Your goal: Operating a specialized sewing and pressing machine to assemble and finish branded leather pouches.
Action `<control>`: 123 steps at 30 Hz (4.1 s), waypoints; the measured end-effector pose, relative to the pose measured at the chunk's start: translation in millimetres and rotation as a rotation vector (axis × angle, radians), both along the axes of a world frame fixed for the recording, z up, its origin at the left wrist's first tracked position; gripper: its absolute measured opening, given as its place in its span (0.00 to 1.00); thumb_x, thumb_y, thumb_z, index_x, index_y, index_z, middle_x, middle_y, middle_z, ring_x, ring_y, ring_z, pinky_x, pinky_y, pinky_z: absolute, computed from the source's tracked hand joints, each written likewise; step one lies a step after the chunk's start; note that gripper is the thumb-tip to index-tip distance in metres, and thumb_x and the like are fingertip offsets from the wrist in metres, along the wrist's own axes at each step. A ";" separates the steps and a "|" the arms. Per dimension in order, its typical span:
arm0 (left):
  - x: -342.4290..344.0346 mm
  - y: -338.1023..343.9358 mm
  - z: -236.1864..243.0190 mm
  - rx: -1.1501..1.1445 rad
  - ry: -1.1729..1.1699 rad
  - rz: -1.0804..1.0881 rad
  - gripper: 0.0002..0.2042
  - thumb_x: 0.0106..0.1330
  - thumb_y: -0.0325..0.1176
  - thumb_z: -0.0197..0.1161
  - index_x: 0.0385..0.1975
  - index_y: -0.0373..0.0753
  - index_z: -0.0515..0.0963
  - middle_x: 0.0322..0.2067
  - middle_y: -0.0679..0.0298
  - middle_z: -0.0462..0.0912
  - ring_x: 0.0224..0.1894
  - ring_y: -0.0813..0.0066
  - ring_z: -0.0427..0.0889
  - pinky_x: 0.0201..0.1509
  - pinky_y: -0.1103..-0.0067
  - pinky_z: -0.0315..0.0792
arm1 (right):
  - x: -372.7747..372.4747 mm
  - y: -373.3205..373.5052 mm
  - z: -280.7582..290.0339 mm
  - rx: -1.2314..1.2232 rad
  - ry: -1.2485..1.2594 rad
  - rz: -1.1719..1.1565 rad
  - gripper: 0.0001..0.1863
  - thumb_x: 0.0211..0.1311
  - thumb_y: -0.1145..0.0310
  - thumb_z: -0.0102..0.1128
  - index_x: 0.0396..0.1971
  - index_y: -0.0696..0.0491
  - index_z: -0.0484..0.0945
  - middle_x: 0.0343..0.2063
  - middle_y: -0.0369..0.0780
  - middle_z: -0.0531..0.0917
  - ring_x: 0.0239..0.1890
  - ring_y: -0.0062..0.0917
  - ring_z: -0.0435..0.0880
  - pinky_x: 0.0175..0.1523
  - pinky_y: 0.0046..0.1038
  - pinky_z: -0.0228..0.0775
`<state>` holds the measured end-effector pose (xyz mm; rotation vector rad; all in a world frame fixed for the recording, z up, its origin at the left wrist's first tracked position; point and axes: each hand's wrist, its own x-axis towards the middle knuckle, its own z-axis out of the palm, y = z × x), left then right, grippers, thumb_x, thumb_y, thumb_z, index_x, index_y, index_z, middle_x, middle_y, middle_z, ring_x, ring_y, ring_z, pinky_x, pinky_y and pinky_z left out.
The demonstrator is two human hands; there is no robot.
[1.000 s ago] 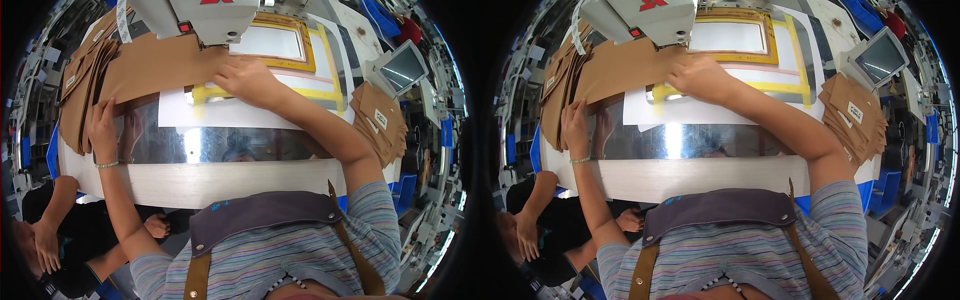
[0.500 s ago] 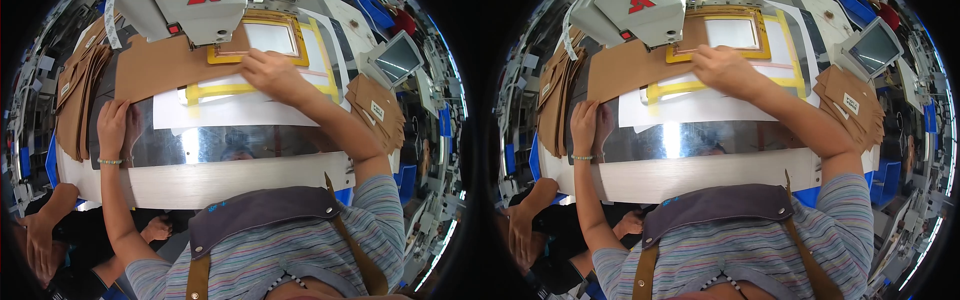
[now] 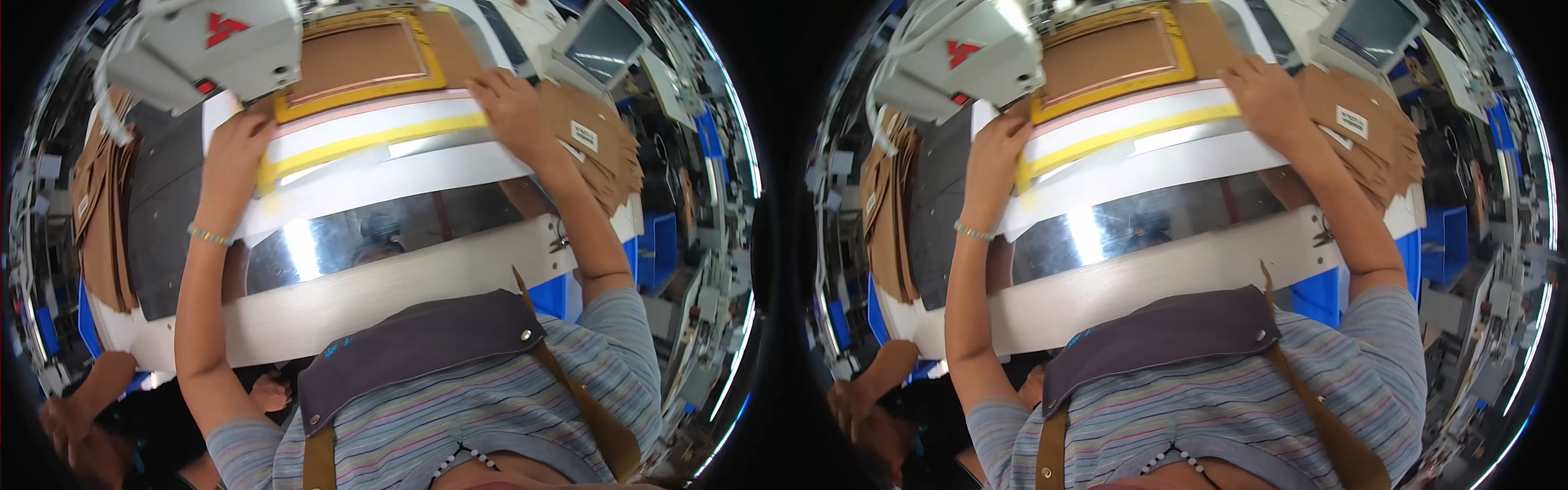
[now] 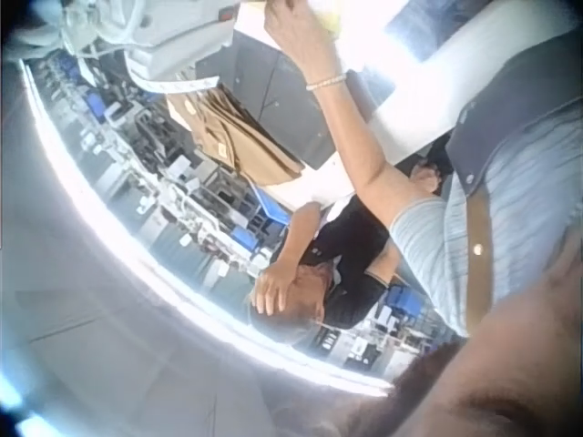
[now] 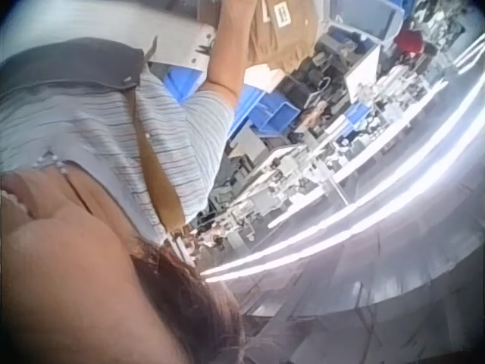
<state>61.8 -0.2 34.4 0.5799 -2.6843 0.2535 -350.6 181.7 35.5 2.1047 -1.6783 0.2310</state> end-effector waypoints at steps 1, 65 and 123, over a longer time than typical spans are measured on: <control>2.7 5.3 -2.3 -0.047 0.023 0.064 0.20 0.64 0.24 0.60 0.57 0.38 0.81 0.59 0.58 0.81 0.62 0.53 0.78 0.67 0.64 0.71 | 2.1 7.3 -4.1 -0.038 -0.069 0.010 0.18 0.66 0.63 0.62 0.50 0.58 0.83 0.56 0.43 0.82 0.63 0.38 0.77 0.63 0.41 0.73; 18.3 24.1 -6.5 0.187 0.105 0.269 0.19 0.69 0.34 0.68 0.59 0.38 0.82 0.65 0.56 0.79 0.63 0.53 0.79 0.66 0.64 0.73 | -2.1 28.1 -27.6 0.106 -0.323 -0.126 0.28 0.78 0.55 0.53 0.71 0.52 0.72 0.75 0.47 0.66 0.78 0.45 0.58 0.79 0.46 0.47; 41.2 -38.2 20.0 0.470 0.052 0.181 0.20 0.75 0.31 0.61 0.64 0.31 0.77 0.64 0.47 0.79 0.67 0.50 0.77 0.71 0.64 0.68 | -128.7 82.4 101.2 0.423 -0.365 -0.485 0.10 0.67 0.66 0.64 0.42 0.55 0.85 0.30 0.41 0.87 0.30 0.34 0.86 0.41 0.34 0.78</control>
